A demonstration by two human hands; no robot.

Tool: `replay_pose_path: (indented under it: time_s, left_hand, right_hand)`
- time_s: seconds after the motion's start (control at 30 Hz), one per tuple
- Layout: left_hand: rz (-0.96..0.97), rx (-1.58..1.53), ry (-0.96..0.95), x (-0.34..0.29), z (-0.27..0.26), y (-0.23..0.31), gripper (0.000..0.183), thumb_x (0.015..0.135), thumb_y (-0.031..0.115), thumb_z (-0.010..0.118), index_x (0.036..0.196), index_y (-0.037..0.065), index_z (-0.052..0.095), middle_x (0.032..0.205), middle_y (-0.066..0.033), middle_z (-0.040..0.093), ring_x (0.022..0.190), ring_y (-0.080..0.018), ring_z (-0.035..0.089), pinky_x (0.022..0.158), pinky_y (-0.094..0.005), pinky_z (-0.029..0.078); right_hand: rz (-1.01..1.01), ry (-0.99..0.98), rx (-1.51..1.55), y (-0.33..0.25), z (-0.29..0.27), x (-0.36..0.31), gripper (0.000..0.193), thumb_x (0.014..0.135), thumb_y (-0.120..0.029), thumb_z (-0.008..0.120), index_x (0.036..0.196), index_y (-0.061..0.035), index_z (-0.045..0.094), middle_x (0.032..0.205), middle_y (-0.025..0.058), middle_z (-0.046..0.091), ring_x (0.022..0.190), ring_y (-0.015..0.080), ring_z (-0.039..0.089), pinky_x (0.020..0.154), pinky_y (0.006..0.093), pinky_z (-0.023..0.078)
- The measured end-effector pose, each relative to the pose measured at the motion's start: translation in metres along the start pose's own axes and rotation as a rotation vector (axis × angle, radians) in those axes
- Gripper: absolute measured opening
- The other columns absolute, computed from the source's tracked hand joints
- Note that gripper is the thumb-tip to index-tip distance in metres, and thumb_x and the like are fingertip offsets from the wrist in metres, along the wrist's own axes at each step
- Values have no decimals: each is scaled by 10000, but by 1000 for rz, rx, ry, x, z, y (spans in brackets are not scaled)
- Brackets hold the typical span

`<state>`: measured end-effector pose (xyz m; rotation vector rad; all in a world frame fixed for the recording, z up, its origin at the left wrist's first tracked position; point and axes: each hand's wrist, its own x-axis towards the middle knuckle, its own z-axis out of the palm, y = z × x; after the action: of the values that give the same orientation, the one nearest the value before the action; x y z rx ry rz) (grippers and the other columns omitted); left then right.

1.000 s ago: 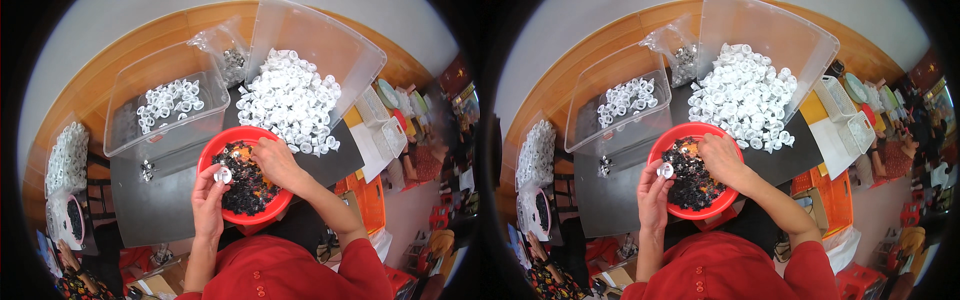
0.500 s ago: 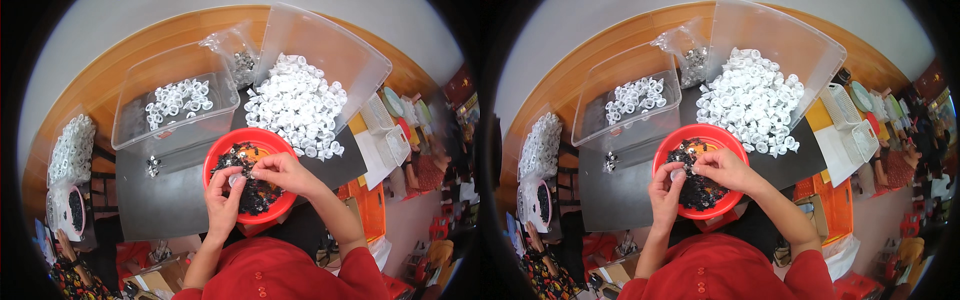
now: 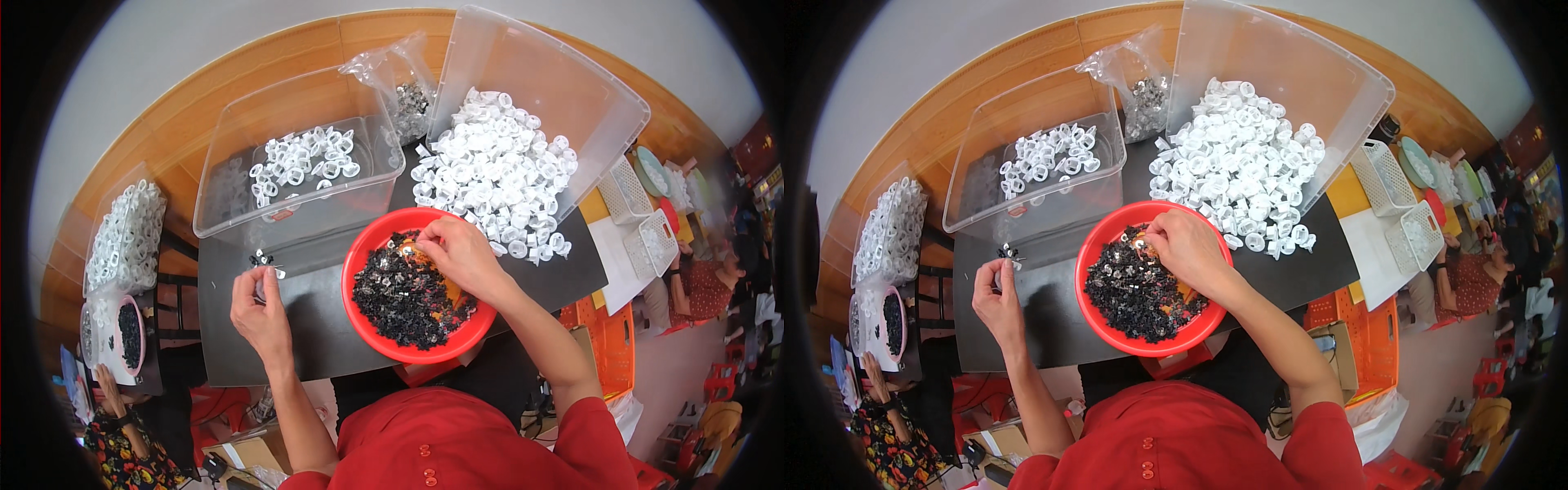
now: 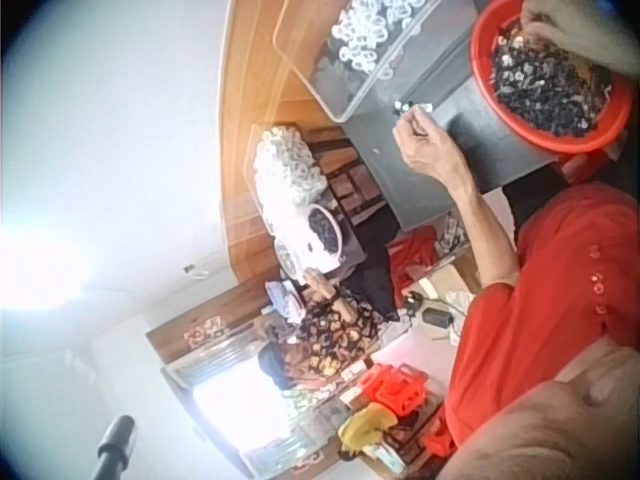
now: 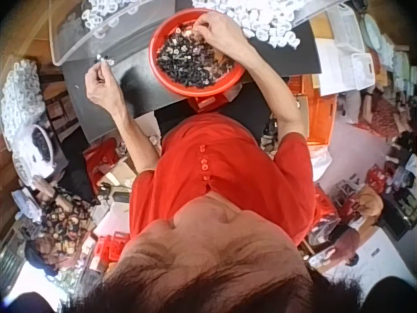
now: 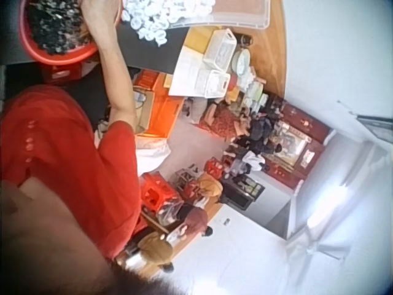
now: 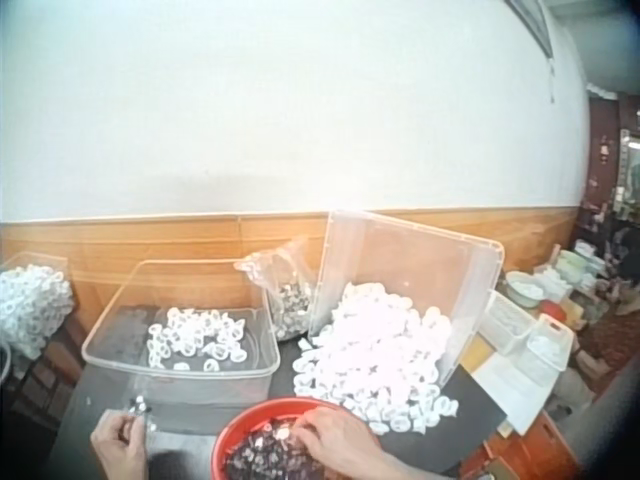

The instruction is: Assembling small plastic shoe components by inserting black pieces into white ring-shaped washers.

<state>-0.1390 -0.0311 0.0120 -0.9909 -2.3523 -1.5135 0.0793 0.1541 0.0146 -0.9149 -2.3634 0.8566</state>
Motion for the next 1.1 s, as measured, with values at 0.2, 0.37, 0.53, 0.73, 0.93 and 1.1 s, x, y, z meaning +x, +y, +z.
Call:
replay_pose_path:
  time_s: [0.2, 0.37, 0.53, 0.73, 0.93, 1.1]
  left_hand:
    - [-48, 290, 20, 8, 6, -15, 117, 881, 163, 635, 904, 59, 684, 735, -64, 554, 622, -210, 524, 596, -339, 419]
    - [-22, 181, 45, 4, 3, -3, 129, 897, 137, 618, 948, 44, 692, 712, -43, 529, 620, -155, 496, 577, -302, 394]
    - [-25, -229, -155, -20, 10, 22, 119, 897, 105, 613, 935, 28, 696, 732, -28, 559, 647, -100, 483, 588, -249, 383]
    - [-72, -331, -444, -50, 31, 67, 118, 868, 75, 639, 948, 20, 707, 745, -11, 568, 645, -75, 471, 588, -229, 381]
    - [-142, -411, -471, -51, 41, 63, 131, 877, 88, 640, 963, 11, 701, 771, -7, 567, 695, -67, 485, 622, -220, 390]
    - [-108, -408, -485, -50, 50, 76, 137, 895, 98, 632, 963, -4, 692, 808, -3, 579, 738, -64, 503, 652, -202, 394]
  right_hand:
    - [8, -39, -121, 3, 20, 17, 189, 793, -184, 667, 782, 5, 683, 757, 175, 647, 747, 349, 637, 681, 454, 480]
    - [-35, -39, -232, 9, 25, 17, 180, 805, -181, 658, 794, -2, 667, 796, 172, 641, 767, 360, 631, 687, 475, 471]
    - [-67, -39, -254, 2, 27, 14, 169, 818, -168, 641, 797, -1, 641, 828, 168, 628, 765, 360, 621, 690, 473, 447]
    - [-118, -11, -325, 7, 26, 13, 161, 808, -177, 660, 778, -19, 663, 828, 156, 641, 757, 336, 628, 698, 442, 477]
    - [141, -185, 410, -6, 6, 8, 129, 876, -129, 651, 873, 0, 645, 872, 61, 672, 778, 125, 643, 728, 269, 501]
    - [206, -318, 859, -7, -5, -7, 108, 909, -98, 631, 961, -6, 652, 971, 16, 644, 900, 73, 601, 824, 233, 480]
